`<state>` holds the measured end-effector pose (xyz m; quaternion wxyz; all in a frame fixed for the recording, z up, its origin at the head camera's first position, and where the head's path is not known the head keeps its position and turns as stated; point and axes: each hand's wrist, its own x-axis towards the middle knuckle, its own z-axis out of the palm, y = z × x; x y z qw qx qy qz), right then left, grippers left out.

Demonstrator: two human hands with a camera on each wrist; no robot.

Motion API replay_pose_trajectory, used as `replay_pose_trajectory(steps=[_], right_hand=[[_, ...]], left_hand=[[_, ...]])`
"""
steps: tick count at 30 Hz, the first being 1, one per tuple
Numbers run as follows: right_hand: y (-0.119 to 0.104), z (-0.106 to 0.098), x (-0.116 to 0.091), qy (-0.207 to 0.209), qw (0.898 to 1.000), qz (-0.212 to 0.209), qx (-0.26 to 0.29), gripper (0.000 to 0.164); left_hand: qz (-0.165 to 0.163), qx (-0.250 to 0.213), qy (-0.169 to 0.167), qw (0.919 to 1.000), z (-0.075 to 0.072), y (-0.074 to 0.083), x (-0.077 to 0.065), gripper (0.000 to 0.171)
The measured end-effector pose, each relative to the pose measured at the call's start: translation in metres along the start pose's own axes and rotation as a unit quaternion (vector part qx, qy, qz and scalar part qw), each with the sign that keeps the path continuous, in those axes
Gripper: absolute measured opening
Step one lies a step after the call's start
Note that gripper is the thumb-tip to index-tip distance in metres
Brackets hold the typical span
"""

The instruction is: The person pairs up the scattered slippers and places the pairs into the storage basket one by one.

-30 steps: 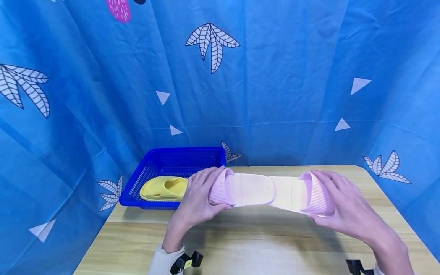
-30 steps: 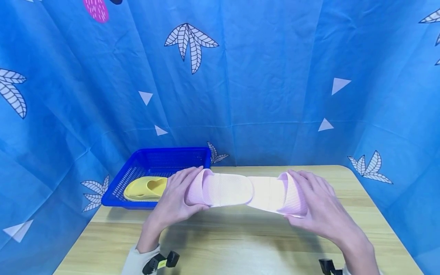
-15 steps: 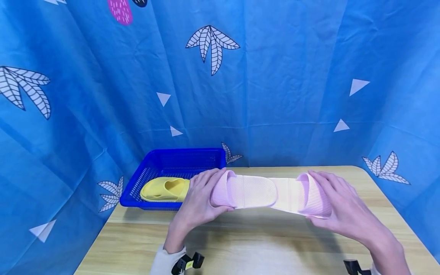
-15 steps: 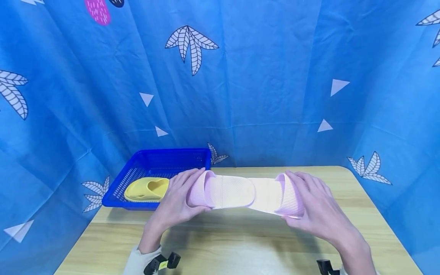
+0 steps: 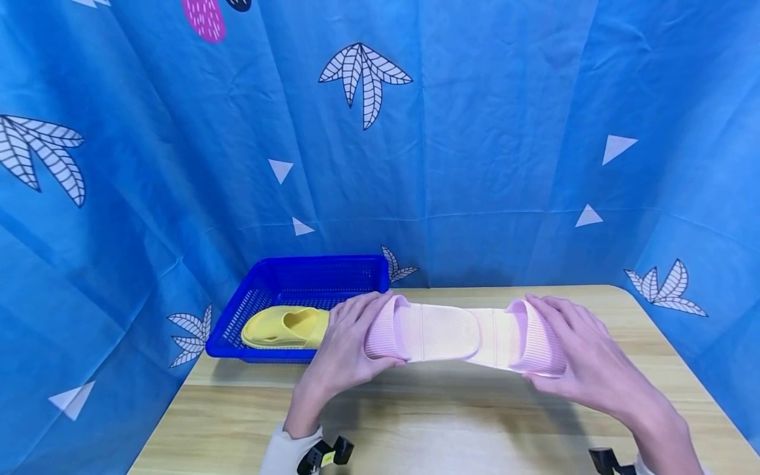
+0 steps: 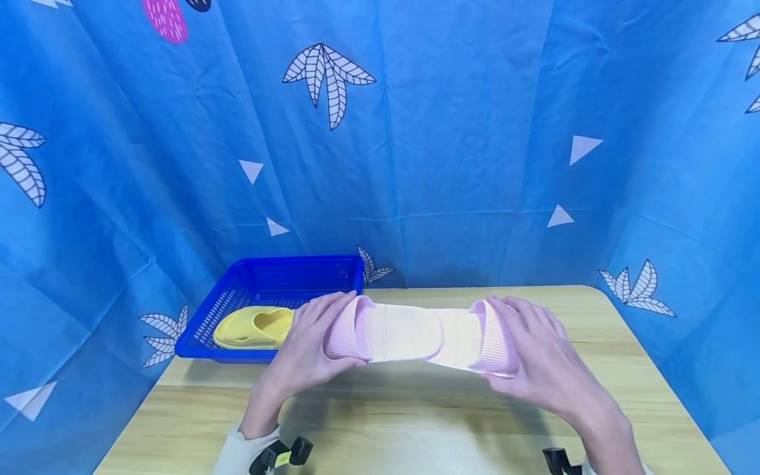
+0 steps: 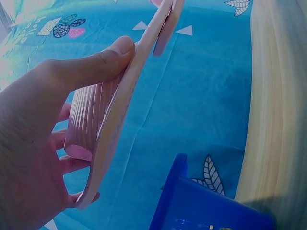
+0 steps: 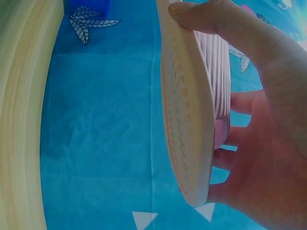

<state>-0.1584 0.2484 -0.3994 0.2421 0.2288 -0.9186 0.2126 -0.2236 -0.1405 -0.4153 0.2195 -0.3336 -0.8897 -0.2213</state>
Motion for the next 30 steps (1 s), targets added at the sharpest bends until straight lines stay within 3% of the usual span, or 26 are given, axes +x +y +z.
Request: replay_pose_trajectory(steps=[18, 30], right_hand=[[-0.0054, 0.0035, 0.0009, -0.002, 1.000, -0.009, -0.005, 0.113], [-0.0074, 0.0063, 0.0017, 0.004, 1.000, -0.018, -0.005, 0.112]], left_hand=[[0.017, -0.004, 0.010, 0.9998, 0.0022, 0.0045, 0.0002, 0.108], [0.015, -0.005, 0.000, 0.9999, 0.0031, 0.0070, 0.0013, 0.107]])
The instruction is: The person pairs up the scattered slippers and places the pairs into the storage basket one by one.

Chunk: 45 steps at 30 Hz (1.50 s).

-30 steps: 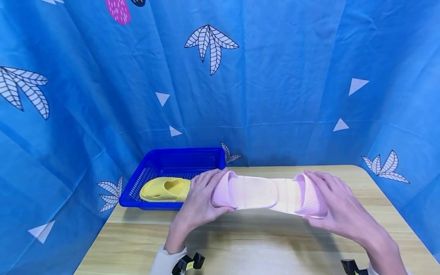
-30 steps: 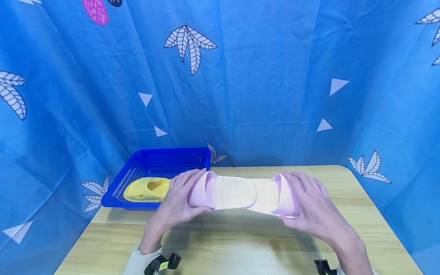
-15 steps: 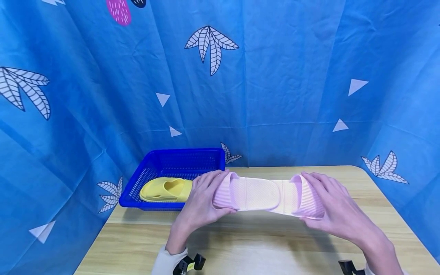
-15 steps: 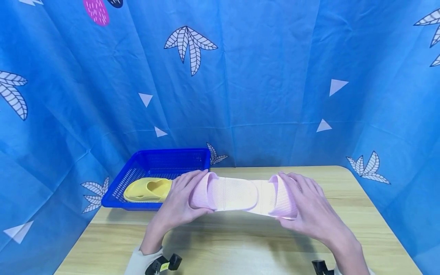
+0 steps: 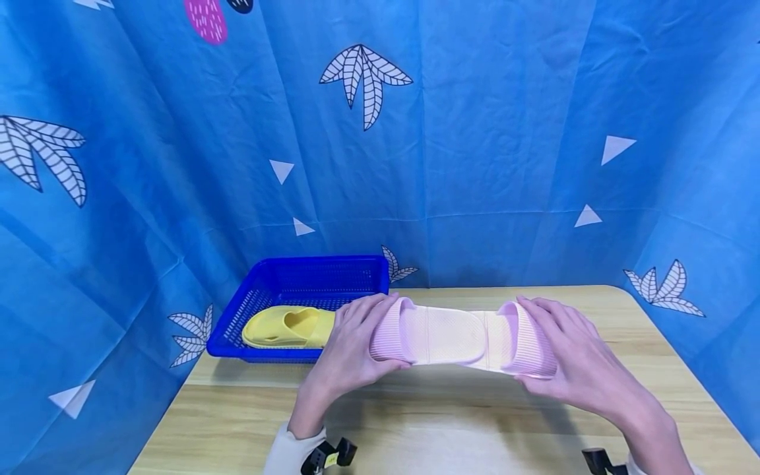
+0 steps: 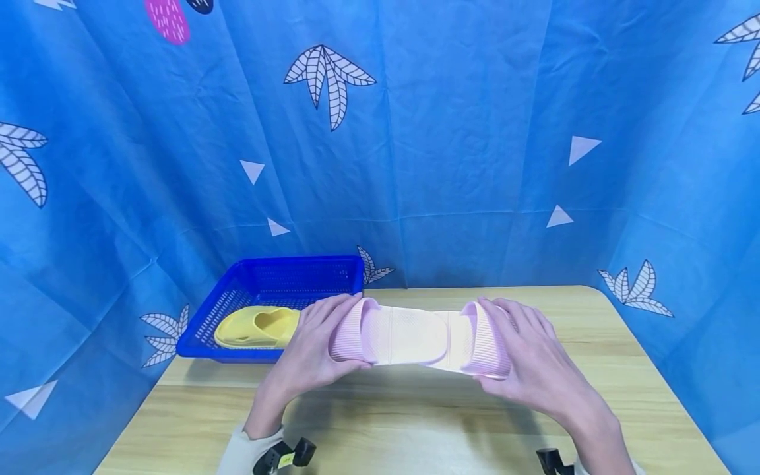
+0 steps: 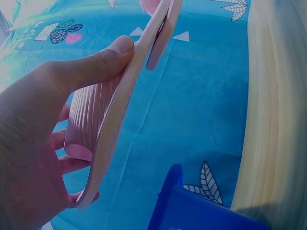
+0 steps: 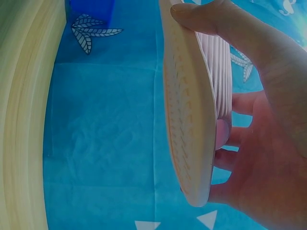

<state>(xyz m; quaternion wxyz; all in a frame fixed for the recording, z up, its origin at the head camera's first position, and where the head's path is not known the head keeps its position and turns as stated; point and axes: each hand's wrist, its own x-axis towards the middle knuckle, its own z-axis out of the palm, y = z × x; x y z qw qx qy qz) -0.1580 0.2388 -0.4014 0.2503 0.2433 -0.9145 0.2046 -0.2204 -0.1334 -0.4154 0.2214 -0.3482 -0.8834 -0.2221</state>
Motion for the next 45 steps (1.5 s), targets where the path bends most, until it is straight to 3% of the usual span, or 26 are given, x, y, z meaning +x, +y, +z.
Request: replay_pose_trajectory(steps=[27, 45], right_hand=[[-0.007, 0.002, 0.002, -0.008, 1.000, -0.017, 0.001, 0.111], [-0.011, 0.008, 0.002, -0.011, 1.000, -0.024, 0.000, 0.115]], left_hand=[[0.019, 0.002, 0.003, 0.9998, 0.004, 0.005, 0.000, 0.108], [0.013, -0.002, -0.003, 0.9999, 0.003, 0.008, 0.000, 0.109]])
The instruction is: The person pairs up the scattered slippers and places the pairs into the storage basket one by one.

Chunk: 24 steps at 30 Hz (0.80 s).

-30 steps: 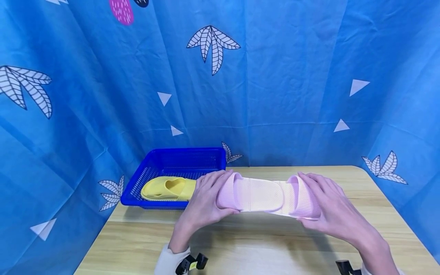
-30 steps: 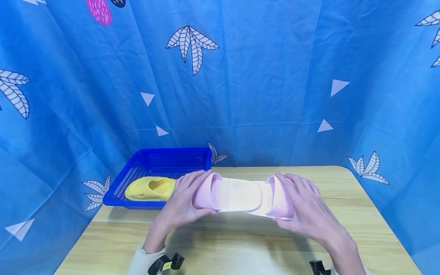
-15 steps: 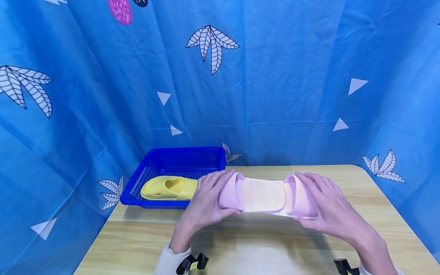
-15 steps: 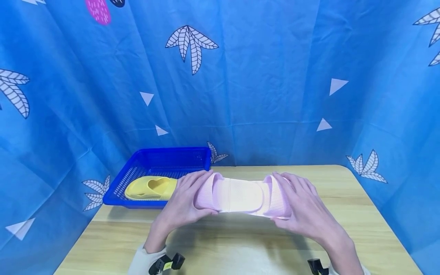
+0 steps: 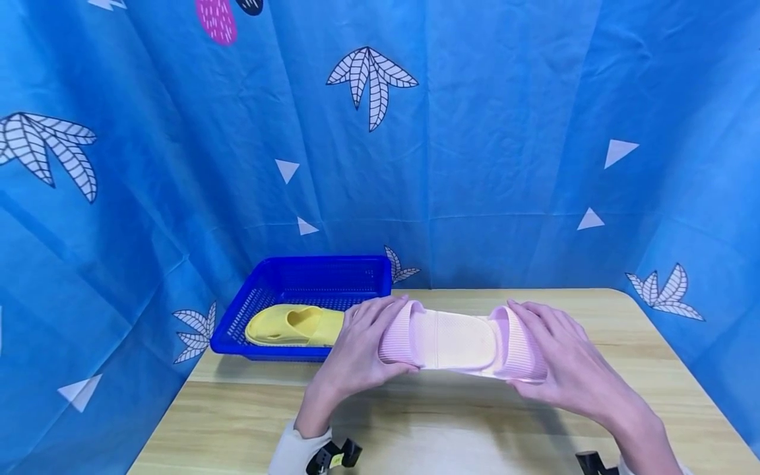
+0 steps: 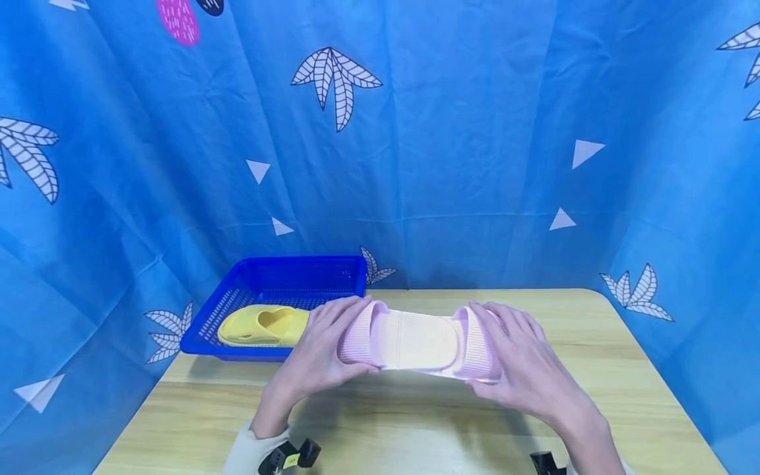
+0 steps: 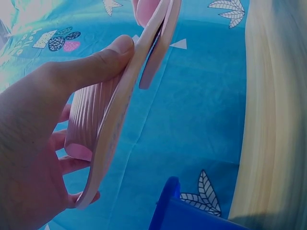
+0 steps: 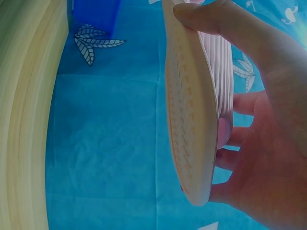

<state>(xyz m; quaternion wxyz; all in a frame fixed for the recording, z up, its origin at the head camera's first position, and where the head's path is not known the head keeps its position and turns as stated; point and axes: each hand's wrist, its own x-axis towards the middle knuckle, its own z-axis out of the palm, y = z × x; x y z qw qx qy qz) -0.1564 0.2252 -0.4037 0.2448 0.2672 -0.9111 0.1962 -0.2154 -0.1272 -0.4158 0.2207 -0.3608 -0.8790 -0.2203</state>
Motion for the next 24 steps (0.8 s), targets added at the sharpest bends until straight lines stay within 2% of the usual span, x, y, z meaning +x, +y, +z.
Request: replay_pose_trajectory(steps=[24], right_hand=[[-0.0015, 0.0045, 0.0004, -0.004, 1.000, -0.004, -0.007, 0.110]], left_hand=[[0.003, 0.002, -0.012, 0.9999, 0.0075, 0.0042, 0.0028, 0.110]])
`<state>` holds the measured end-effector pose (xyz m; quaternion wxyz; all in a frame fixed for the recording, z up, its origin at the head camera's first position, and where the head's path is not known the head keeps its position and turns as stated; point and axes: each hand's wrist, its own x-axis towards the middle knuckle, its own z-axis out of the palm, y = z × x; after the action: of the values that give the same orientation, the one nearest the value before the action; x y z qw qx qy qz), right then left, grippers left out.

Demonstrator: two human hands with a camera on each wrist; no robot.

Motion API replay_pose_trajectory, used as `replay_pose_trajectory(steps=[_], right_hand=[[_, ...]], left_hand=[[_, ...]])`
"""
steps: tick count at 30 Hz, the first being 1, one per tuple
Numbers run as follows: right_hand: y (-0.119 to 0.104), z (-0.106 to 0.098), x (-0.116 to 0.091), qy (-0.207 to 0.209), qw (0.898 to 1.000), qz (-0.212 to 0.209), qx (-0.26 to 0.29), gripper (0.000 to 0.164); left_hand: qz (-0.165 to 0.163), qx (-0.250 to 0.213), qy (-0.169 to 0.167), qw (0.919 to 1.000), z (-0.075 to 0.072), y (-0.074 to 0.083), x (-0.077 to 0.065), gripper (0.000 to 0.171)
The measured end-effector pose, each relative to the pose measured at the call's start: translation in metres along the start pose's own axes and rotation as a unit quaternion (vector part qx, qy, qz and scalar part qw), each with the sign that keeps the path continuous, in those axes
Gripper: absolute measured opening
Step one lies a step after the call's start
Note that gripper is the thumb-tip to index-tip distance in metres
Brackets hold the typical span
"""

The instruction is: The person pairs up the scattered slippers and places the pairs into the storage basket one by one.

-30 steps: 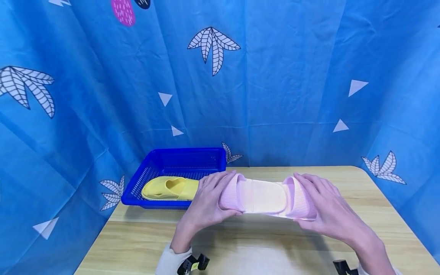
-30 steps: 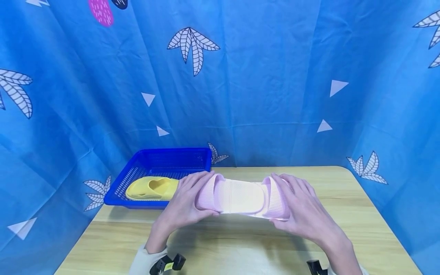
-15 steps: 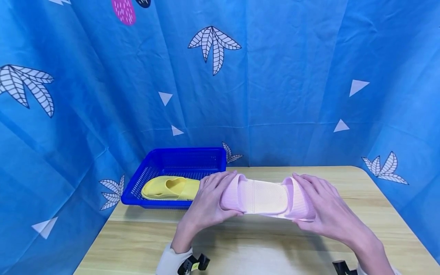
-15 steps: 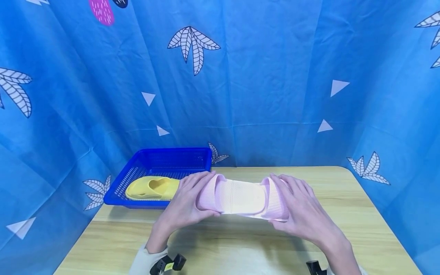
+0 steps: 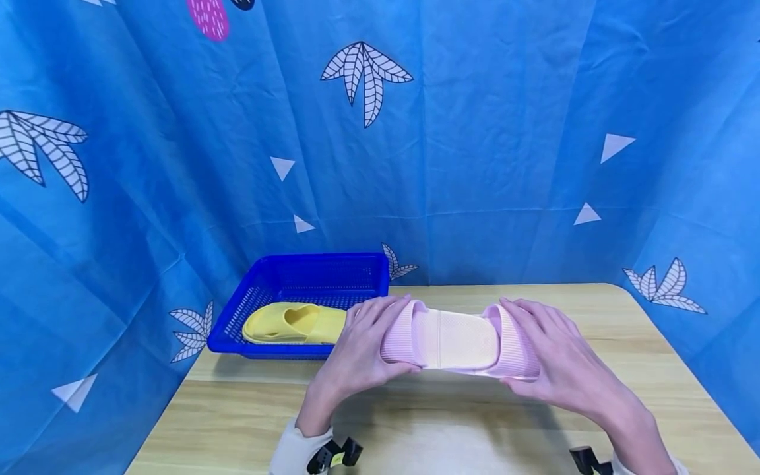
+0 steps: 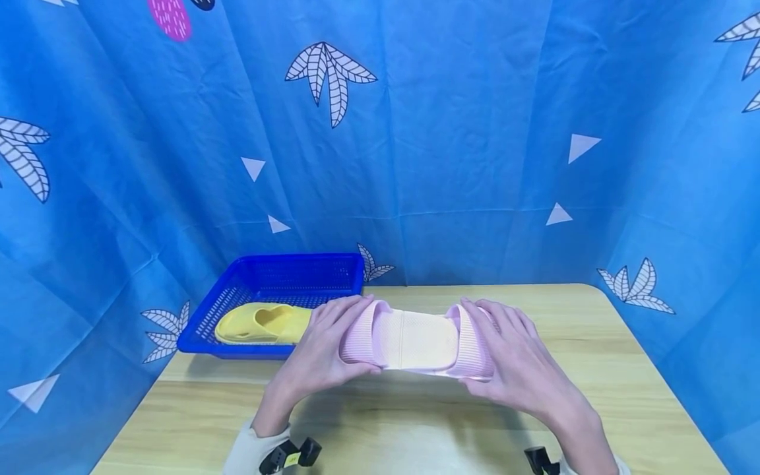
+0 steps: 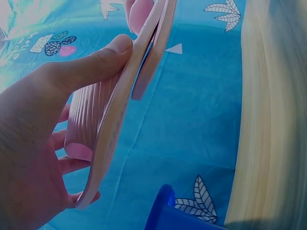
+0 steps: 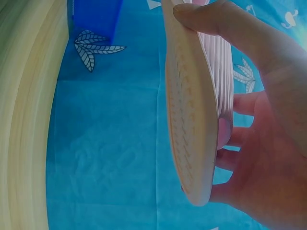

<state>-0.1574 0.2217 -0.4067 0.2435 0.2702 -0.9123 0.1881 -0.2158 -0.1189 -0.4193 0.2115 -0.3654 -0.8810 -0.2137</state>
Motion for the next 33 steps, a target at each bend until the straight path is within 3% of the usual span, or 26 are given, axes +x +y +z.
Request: replay_pose_trajectory(steps=[33], right_hand=[[-0.006, 0.010, 0.005, -0.017, 1.000, -0.018, -0.003, 0.116]], left_hand=[[0.008, 0.001, -0.012, 0.9999, 0.004, 0.007, 0.002, 0.109]])
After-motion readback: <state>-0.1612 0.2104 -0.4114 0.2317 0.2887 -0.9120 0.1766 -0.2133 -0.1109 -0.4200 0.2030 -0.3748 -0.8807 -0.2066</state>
